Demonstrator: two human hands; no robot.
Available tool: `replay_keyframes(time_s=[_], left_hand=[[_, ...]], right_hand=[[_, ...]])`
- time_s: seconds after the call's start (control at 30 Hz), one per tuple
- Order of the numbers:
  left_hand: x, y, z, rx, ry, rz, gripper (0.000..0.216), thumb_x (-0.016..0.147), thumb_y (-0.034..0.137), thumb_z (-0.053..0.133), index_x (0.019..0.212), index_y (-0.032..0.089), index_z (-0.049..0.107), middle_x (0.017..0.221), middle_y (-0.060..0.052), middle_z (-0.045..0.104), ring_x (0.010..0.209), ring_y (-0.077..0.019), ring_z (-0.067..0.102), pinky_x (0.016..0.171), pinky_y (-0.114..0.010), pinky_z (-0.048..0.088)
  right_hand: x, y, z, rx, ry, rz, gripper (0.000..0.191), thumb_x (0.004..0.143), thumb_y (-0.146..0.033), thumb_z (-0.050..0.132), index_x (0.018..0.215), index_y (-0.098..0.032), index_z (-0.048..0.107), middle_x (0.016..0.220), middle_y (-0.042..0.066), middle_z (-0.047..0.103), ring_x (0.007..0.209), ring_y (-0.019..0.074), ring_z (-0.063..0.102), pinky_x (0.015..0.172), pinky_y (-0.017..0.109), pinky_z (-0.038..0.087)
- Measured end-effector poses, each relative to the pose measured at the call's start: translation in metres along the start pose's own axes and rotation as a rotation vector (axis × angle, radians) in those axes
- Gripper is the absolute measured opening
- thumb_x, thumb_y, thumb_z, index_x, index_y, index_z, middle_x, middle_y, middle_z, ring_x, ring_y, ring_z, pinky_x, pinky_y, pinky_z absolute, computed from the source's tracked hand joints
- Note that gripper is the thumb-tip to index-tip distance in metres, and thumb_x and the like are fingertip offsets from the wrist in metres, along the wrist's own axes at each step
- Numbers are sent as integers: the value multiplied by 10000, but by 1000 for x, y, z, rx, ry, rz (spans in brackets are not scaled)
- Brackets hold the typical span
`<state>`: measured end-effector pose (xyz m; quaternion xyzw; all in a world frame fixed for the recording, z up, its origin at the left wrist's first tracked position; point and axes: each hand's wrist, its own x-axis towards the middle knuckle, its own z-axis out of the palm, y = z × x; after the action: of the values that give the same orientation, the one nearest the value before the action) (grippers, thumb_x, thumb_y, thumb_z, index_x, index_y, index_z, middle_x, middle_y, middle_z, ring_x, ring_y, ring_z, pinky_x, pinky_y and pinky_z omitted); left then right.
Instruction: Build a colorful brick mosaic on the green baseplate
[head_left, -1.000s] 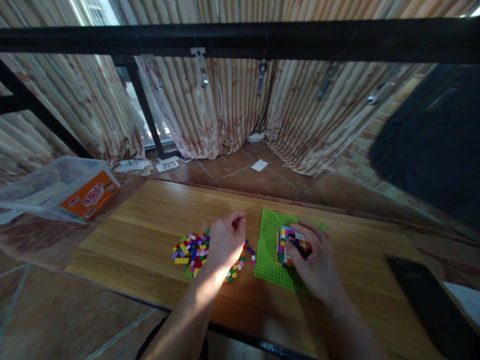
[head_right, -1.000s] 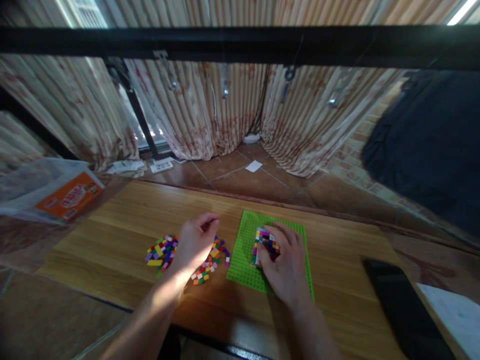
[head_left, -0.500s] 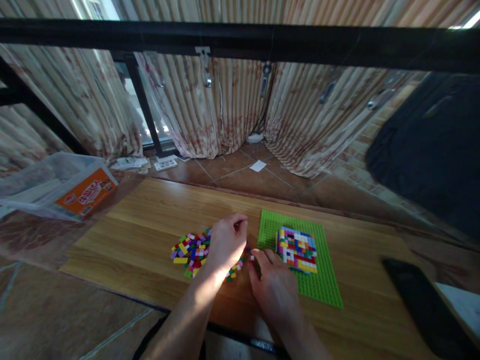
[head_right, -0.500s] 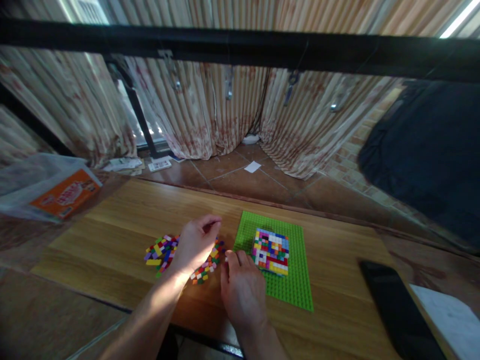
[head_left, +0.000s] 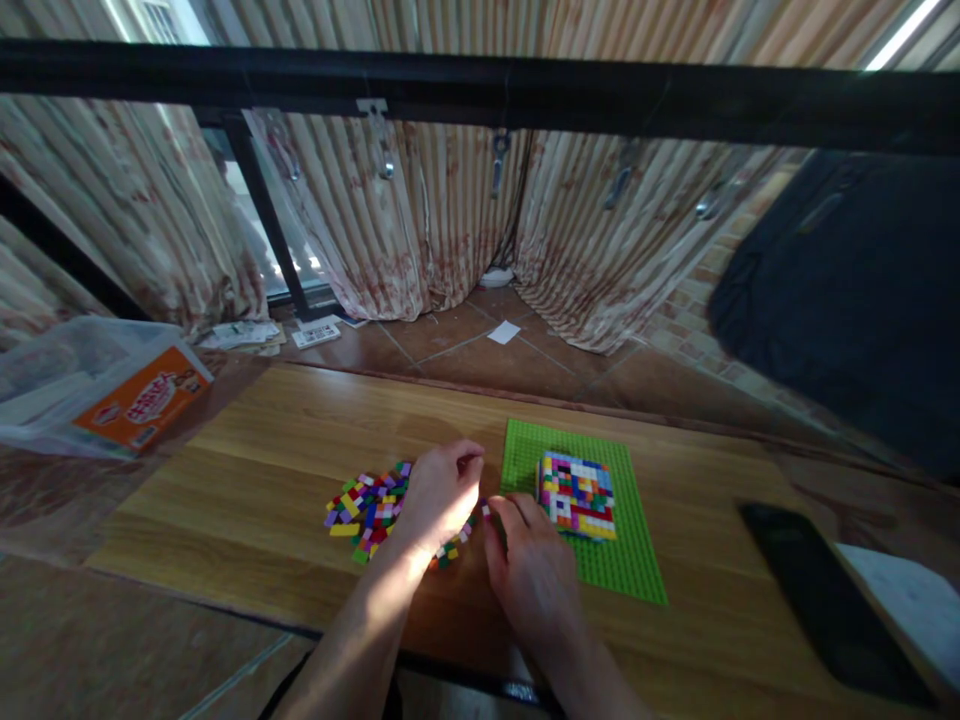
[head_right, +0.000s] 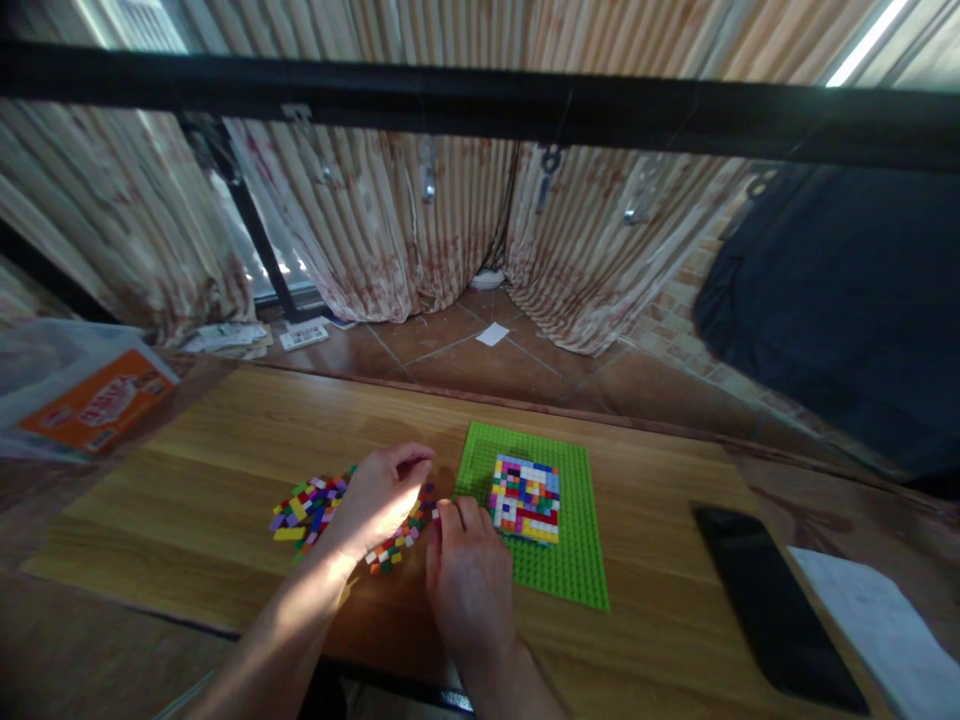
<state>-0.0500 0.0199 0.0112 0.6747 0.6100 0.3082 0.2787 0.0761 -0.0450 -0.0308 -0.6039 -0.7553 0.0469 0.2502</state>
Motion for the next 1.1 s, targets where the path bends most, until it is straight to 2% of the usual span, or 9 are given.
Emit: replay_keyframes(time_s=[0.27,0.4,0.57,0.67,0.8,0.93,1.1], left_hand=[[0,1,2,10,-30,0,213,836,191,512,912,181,710,873,-55,744,822,-182,670,743,-277,482],[1,0,0,-25,-41,0,209,829,187,511,895,173,709,869,-56,738,828,-187,662,747,-282,475],[0,-1,-2,-307,-145,15,222,847,289,540,932,157,697,828,-43,723,785,-176,656,700,-263,487],[-3,4,-3,-466,-249,50,250,845,332,570,979,158,690,898,-52,725,844,-181,658,741,-267,502],[-9,10,4,-536,-345,117,213,833,286,603,1002,178,673,965,-44,716,917,-180,651,825,-278,501],[-12,14,19,-552,-310,116,128,831,221,583,940,186,640,892,-16,690,859,-156,642,786,-260,508],[-15,22,36,-454,-189,217,60,839,189,556,847,188,615,797,6,648,761,-127,612,723,-230,501]], right_hand=[[7,-1,11,-46,-35,-11,225,897,-107,426,984,-190,616,907,72,657,857,218,611,711,317,500],[7,-2,12,-1,18,-7,270,881,-64,426,1035,-180,615,924,76,662,882,216,615,731,312,505],[7,-1,-3,244,189,28,277,923,-108,395,1089,-181,603,1006,82,656,934,185,614,812,308,499],[8,5,-17,437,267,146,227,933,-185,434,1072,-209,612,1003,58,666,896,165,626,788,294,505],[8,15,-28,651,296,314,220,898,-255,509,1089,-235,616,979,32,684,864,157,644,778,295,514],[6,23,-28,716,303,364,257,855,-254,544,1096,-229,629,964,36,698,868,169,652,813,323,511],[5,29,-32,712,299,398,259,839,-242,540,1080,-229,636,963,45,701,867,180,658,783,325,517]])
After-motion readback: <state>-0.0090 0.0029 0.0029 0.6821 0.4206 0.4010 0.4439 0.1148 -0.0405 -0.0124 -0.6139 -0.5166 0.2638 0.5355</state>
